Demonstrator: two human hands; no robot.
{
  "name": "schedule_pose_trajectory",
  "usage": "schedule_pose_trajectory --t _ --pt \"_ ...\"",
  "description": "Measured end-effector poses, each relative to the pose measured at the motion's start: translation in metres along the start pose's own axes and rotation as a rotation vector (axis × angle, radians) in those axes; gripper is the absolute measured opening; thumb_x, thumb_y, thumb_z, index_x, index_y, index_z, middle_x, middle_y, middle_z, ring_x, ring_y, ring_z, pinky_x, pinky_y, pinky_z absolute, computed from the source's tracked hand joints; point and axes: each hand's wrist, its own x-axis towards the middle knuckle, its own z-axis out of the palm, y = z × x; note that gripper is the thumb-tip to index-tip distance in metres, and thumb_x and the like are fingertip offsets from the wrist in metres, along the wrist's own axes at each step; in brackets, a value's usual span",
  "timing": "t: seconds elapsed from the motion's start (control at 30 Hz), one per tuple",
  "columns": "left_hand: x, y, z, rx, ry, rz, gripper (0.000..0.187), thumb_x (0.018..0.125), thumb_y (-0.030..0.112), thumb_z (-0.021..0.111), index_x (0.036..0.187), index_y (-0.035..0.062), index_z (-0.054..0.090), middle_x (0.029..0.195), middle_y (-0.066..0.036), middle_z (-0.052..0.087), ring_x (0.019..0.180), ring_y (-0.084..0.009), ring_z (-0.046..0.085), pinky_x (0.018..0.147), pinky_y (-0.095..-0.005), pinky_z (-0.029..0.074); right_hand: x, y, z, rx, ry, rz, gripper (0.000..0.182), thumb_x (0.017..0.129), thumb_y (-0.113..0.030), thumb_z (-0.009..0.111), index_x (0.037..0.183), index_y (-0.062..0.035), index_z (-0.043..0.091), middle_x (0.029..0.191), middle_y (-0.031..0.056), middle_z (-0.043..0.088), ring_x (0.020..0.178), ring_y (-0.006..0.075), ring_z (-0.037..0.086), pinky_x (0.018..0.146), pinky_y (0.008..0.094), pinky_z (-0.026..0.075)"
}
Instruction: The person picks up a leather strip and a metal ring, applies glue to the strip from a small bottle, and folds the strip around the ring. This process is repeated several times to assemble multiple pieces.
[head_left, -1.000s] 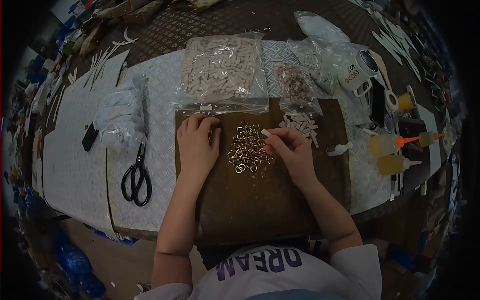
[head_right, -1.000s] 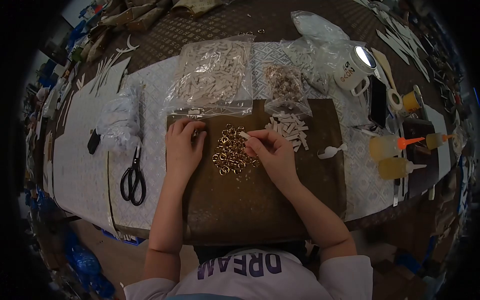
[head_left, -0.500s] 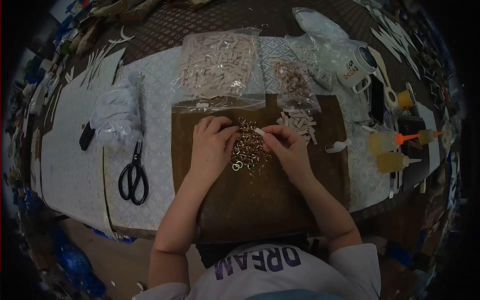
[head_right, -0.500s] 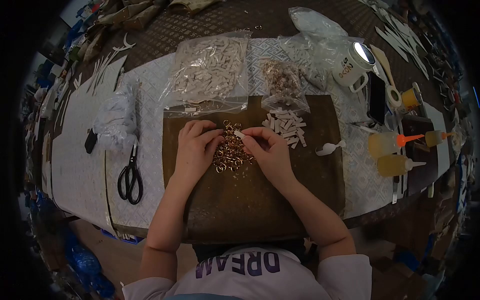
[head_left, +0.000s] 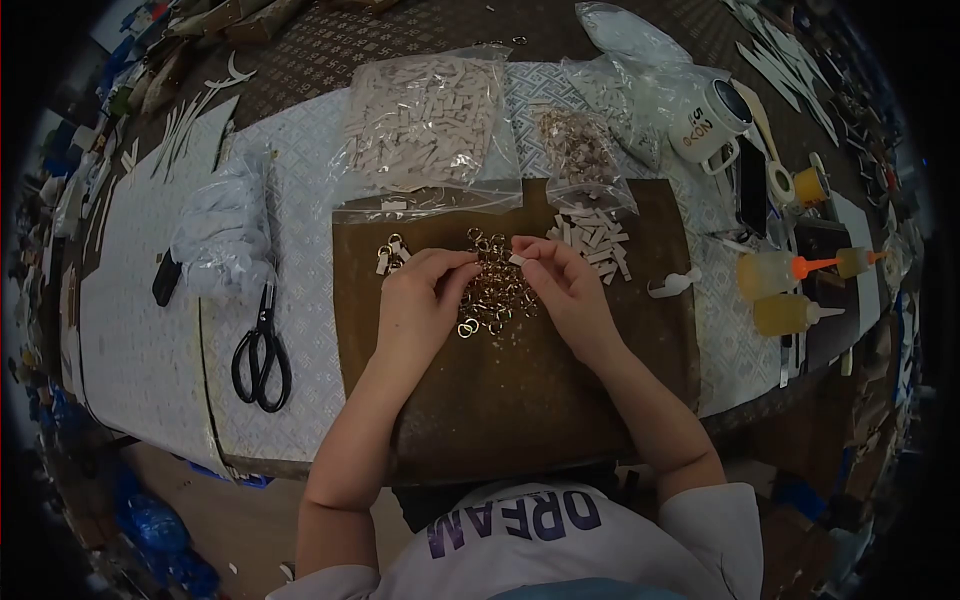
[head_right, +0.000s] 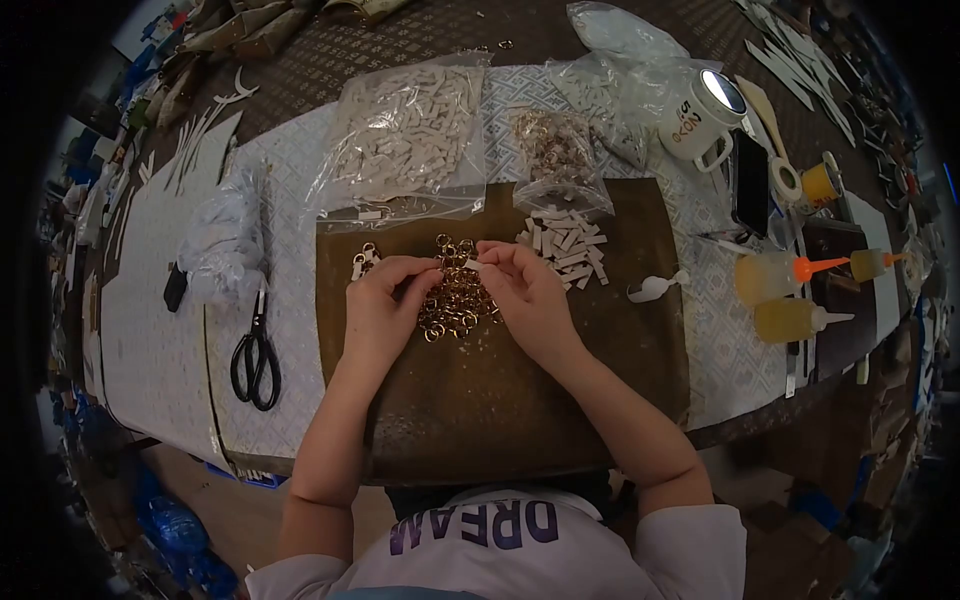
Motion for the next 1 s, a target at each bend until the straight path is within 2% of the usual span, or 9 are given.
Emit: schedule_pose_trajectory --t 0.07,0.17,0.27,0.63,0.87,1.0 --pt "0.0 0.002 -0.001 -0.176 -0.006 -0.129 0.014 0.081 0.007 0.064 0.093 -0.0006 0.065 0.08 -0.008 0.065 0.069 -0.0161 0.063 0.063 -0.0267 0.05 0.0 -0.003 0.0 -0.011 0.017 0.017 0.014 0.09 -0.007 0.053 0.101 -0.0005 0.054 0.107 0.0053 0.057 0.095 0.008 0.052 0.084 0.0219 0.041" --pt "0.002 0.0 -0.004 -0.736 -0.108 -0.396 0.017 0.084 0.008 0.062 0.097 -0.0023 0.064 0.085 -0.008 0.066 0.073 -0.0113 0.063 0.067 -0.0229 0.051 -0.001 -0.012 -0.001 -0.042 0.018 0.05 0.014 0.089 -0.008 0.054 0.101 -0.0003 0.055 0.096 0.0032 0.059 0.085 0.0073 0.054 0.078 0.0212 0.044" --pt "0.002 0.008 -0.008 -0.893 -0.173 -0.504 0.02 0.086 0.007 0.06 0.102 -0.0033 0.062 0.086 -0.008 0.066 0.073 -0.0118 0.063 0.068 -0.0218 0.052 -0.003 -0.022 0.001 -0.015 -0.018 0.086 0.015 0.088 -0.009 0.056 0.099 0.0001 0.057 0.087 0.0018 0.059 0.076 0.0069 0.055 0.072 0.0205 0.045" --pt "0.0 0.007 -0.009 -0.98 -0.312 -0.496 0.022 0.088 0.004 0.054 0.109 -0.0024 0.059 0.095 -0.01 0.064 0.083 -0.0139 0.064 0.075 -0.0241 0.053 -0.004 -0.019 0.002 0.048 -0.063 0.207 0.016 0.085 -0.009 0.062 0.097 0.0014 0.061 0.081 0.0028 0.061 0.069 0.0063 0.054 0.063 0.019 0.045" --pt "-0.002 0.004 -0.01 -1.184 -0.399 -0.537 0.023 0.089 0.004 0.053 0.111 -0.003 0.057 0.099 -0.012 0.063 0.087 -0.016 0.064 0.078 -0.0247 0.053 -0.004 -0.017 -0.002 0.202 -0.145 0.254 0.016 0.083 -0.008 0.063 0.096 -0.0001 0.059 0.082 0.0028 0.06 0.069 0.0076 0.054 0.064 0.0203 0.045" --pt "-0.001 0.007 -0.011 -1.16 -0.428 -0.531 0.025 0.09 0.004 0.051 0.113 -0.0043 0.056 0.101 -0.013 0.063 0.09 -0.0171 0.063 0.08 -0.0253 0.052 -0.004 -0.018 -0.001 0.206 -0.136 0.22 0.013 0.082 -0.006 0.064 0.092 -0.0015 0.057 0.082 0.0025 0.06 0.069 0.0075 0.054 0.064 0.0205 0.045"
